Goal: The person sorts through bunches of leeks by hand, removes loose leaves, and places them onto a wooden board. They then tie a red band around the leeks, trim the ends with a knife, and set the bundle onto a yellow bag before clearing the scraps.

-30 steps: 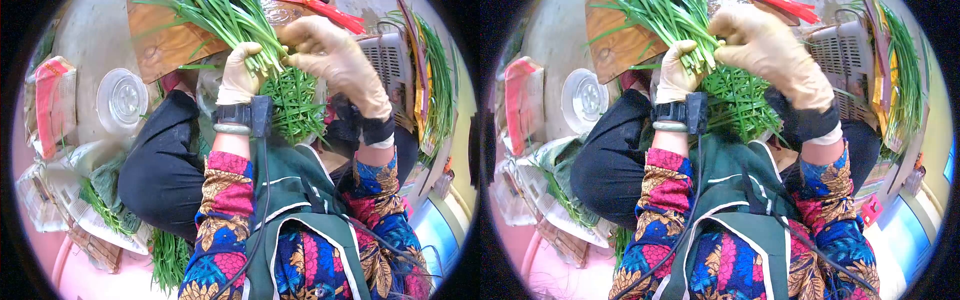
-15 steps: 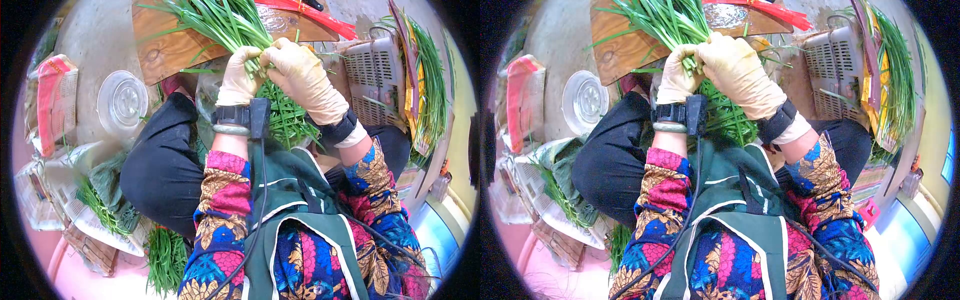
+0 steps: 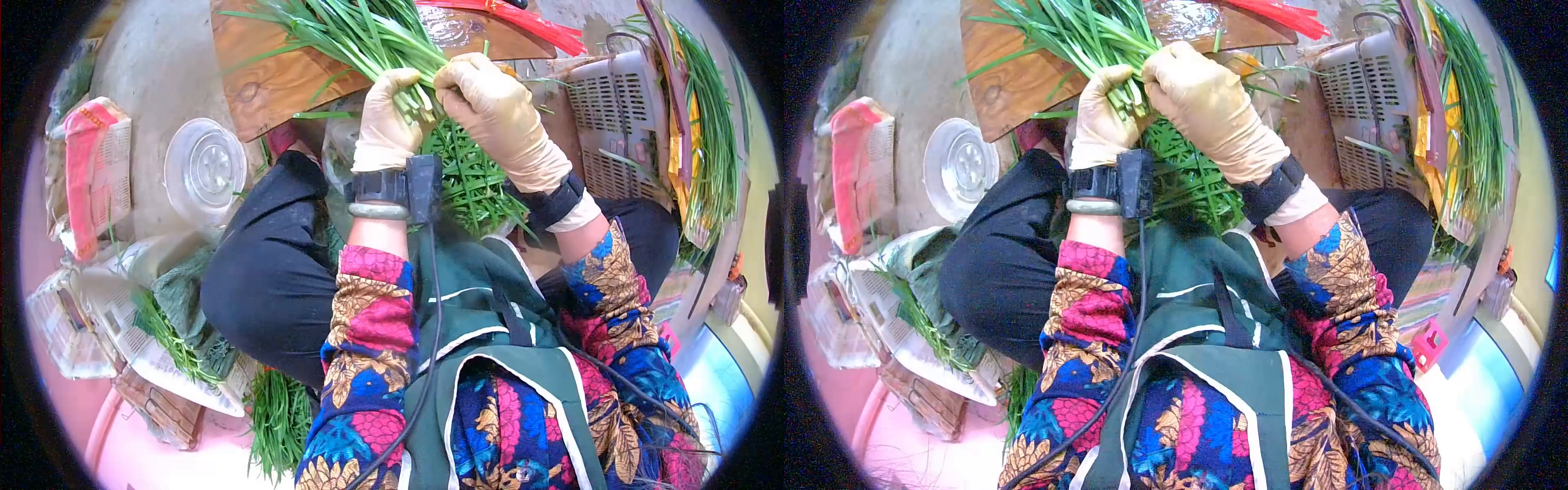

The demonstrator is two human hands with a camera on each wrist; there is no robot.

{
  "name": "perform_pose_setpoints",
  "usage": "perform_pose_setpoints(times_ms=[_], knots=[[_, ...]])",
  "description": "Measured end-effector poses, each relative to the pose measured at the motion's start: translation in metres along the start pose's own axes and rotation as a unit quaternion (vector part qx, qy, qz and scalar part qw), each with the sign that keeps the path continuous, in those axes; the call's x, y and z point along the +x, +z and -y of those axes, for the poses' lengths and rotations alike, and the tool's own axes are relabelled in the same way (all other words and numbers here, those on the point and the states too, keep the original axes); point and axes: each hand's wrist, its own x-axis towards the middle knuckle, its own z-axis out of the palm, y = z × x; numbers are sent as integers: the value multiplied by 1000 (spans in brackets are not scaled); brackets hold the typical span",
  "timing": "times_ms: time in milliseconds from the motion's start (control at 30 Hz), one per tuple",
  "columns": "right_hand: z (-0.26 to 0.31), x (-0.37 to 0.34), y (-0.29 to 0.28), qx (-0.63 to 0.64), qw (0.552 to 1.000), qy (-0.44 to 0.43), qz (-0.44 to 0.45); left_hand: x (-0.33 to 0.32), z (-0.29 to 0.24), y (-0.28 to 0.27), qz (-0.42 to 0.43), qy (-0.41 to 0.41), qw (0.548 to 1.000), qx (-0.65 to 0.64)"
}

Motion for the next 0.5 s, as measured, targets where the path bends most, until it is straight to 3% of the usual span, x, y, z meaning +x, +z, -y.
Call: perform_pose_setpoints(times_ms=[33, 133, 233, 333, 400, 467, 500], knots=[[0, 0, 0, 14, 1000, 7, -10, -1, 1, 3, -23, 9, 1000, 16], [3, 1, -1, 45, 998, 33, -32, -3, -1, 5, 49, -15, 999, -10], [13, 0, -4, 111, 990, 69, -49, -6, 10, 20, -17, 55, 998, 39], [28, 6, -20, 211, 969, 125, -25, -3, 11, 20, 11, 65, 998, 7], [33, 14, -43, 164, 982, 71, 65, 0, 10, 18, 20, 54, 998, -8], [46, 21, -64, 176, 978, 78, 79, 0, 8, 19, 1, 40, 999, -10], [50, 22, -73, 251, 959, 101, 85, -1, 7, 19, 10, 32, 999, -35]])
